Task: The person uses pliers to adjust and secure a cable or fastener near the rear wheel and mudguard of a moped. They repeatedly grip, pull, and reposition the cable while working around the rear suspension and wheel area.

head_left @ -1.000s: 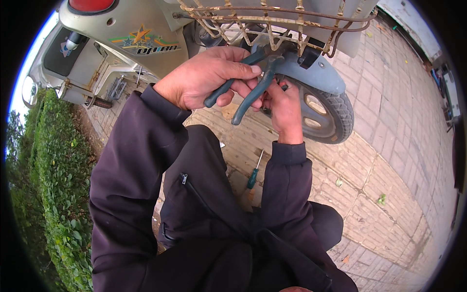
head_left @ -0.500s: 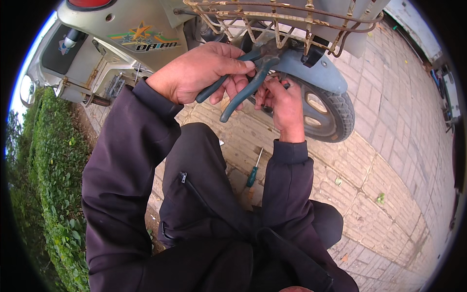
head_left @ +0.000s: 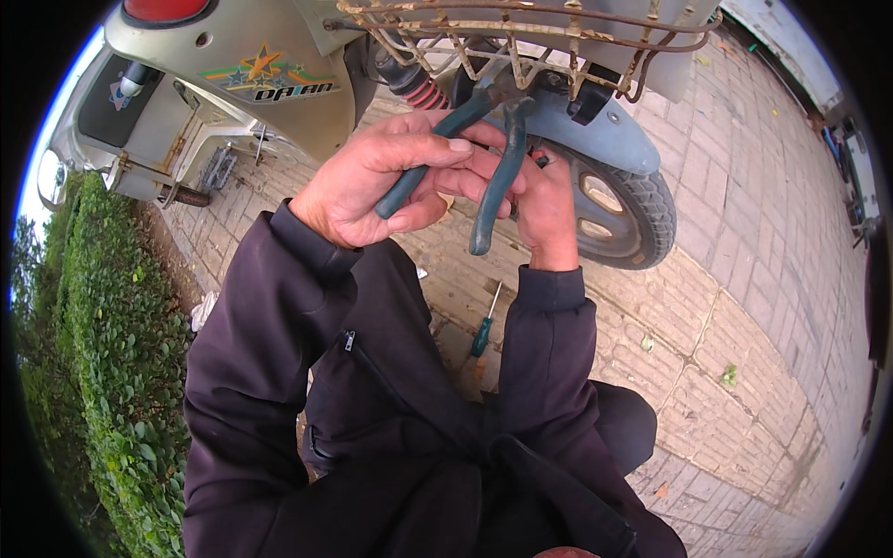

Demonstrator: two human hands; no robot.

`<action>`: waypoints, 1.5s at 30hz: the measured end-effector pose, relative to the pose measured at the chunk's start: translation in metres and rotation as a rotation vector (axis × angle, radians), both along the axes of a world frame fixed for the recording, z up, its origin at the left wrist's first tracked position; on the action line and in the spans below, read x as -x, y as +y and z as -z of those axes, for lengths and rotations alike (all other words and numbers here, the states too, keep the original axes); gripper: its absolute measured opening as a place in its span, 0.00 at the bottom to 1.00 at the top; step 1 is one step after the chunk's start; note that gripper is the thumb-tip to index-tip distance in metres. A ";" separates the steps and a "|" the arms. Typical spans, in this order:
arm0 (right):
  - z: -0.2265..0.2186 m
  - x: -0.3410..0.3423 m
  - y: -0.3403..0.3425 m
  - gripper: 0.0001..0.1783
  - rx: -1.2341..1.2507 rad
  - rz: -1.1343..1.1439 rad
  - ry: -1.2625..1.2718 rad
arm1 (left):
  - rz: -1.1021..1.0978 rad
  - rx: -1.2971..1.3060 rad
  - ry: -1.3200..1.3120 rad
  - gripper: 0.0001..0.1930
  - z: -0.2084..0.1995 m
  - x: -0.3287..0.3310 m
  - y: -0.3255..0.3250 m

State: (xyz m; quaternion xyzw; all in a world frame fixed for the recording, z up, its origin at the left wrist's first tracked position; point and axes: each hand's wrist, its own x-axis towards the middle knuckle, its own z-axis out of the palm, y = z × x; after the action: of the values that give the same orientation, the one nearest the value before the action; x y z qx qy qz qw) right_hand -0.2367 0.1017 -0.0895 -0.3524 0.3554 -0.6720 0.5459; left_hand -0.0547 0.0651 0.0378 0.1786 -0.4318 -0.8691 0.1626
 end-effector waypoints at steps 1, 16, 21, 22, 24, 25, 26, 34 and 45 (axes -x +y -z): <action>-0.001 0.000 0.000 0.11 0.020 -0.017 -0.026 | 0.015 0.002 0.013 0.20 0.002 0.000 0.000; 0.010 -0.002 -0.005 0.10 -0.047 0.015 -0.059 | -0.329 0.537 -0.533 0.15 -0.017 0.025 0.022; 0.005 -0.001 -0.001 0.10 -0.071 -0.018 -0.114 | -0.417 0.848 -0.707 0.10 -0.020 0.029 0.019; 0.004 -0.001 -0.001 0.11 -0.069 -0.019 -0.109 | -0.422 0.892 -0.712 0.11 -0.020 0.028 0.019; 0.003 -0.001 -0.001 0.11 -0.078 -0.015 -0.096 | -0.442 0.958 -0.800 0.14 -0.017 0.025 0.019; 0.002 -0.001 -0.001 0.11 -0.066 -0.017 -0.102 | -0.430 1.031 -0.810 0.15 -0.016 0.024 0.018; 0.002 -0.001 -0.001 0.11 -0.066 -0.014 -0.106 | -0.416 1.104 -0.818 0.15 -0.014 0.023 0.018; 0.006 -0.002 -0.002 0.11 -0.051 -0.011 -0.094 | -0.284 1.486 -0.950 0.28 -0.028 0.025 0.015; 0.003 -0.003 -0.002 0.12 -0.068 -0.002 -0.120 | -0.032 1.553 -1.164 0.36 -0.041 0.036 0.019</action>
State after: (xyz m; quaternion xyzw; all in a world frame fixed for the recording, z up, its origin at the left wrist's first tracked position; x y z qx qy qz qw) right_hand -0.2339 0.0998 -0.0923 -0.2933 0.3441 -0.6788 0.5786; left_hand -0.0907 0.0843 0.0789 0.4294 -0.8957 -0.1152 0.0079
